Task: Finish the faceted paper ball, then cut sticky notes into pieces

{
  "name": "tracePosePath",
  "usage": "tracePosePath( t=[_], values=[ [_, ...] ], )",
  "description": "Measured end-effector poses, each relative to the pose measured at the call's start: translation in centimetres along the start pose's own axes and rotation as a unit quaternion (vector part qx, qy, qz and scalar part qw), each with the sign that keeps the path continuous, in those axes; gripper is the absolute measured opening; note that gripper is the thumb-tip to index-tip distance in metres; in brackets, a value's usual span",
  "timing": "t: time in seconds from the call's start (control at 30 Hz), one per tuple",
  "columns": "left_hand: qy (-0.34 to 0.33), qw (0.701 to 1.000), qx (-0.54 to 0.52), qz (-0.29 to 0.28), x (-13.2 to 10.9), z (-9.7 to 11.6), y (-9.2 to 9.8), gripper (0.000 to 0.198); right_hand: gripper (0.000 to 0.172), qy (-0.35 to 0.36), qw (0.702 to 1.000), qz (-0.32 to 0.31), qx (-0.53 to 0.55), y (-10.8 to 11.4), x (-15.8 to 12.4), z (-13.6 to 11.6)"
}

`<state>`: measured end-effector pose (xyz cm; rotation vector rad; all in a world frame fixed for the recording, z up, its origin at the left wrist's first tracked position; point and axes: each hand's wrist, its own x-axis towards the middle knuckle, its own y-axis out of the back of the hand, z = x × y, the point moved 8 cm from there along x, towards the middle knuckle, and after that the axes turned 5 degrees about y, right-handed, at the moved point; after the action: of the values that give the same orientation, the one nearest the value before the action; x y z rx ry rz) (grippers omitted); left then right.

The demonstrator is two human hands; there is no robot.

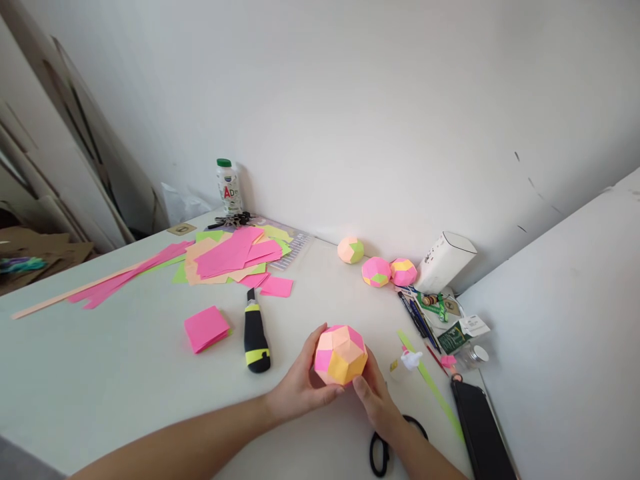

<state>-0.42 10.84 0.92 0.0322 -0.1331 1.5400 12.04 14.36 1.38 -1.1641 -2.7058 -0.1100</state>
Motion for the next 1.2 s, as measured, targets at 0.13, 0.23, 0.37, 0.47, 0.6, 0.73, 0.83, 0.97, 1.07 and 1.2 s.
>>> tracePosePath(
  t=[0.13,0.23,0.37,0.47,0.6,0.73,0.83,0.97,1.07,1.2],
  values=[
    [-0.006,0.999,0.023,0.025,0.2,0.1,0.5,0.091,0.059,0.005,0.999,0.022,-0.031,0.4,-0.1,0.0],
    [-0.016,0.999,0.019,0.029,0.3,0.3,0.7,0.082,0.056,0.003,0.998,0.032,-0.048,0.6,0.0,0.2],
    [-0.046,0.998,0.033,0.034,0.4,0.7,0.8,0.074,0.052,0.004,0.997,0.036,-0.064,0.6,0.0,0.1],
    [-0.044,0.997,0.041,0.040,0.4,0.7,0.8,0.073,0.052,0.000,0.997,0.036,-0.065,0.7,-0.1,0.3],
    [-0.026,0.998,0.036,0.038,0.4,0.5,0.8,0.070,0.059,-0.014,0.997,0.057,-0.050,1.2,-0.4,1.0],
    [-0.013,0.998,0.044,0.042,0.4,0.2,0.9,0.064,0.063,-0.002,0.997,0.070,-0.023,1.1,-0.5,1.1],
    [0.014,0.999,0.016,0.025,0.4,-0.4,0.7,0.067,0.058,0.019,0.998,0.060,-0.010,0.6,-0.3,0.5],
    [0.052,0.997,-0.046,-0.018,0.3,-1.1,-0.2,0.085,0.059,0.055,0.994,0.044,-0.081,0.2,-0.4,-0.4],
    [0.042,0.997,-0.058,-0.029,0.2,-0.8,-0.4,0.086,0.063,0.106,0.975,0.059,-0.188,0.5,-0.8,-1.0],
    [0.016,0.997,-0.061,-0.036,0.2,-0.2,-0.6,0.082,0.064,0.175,0.944,0.065,-0.273,0.2,-1.3,-2.0]
  ],
)
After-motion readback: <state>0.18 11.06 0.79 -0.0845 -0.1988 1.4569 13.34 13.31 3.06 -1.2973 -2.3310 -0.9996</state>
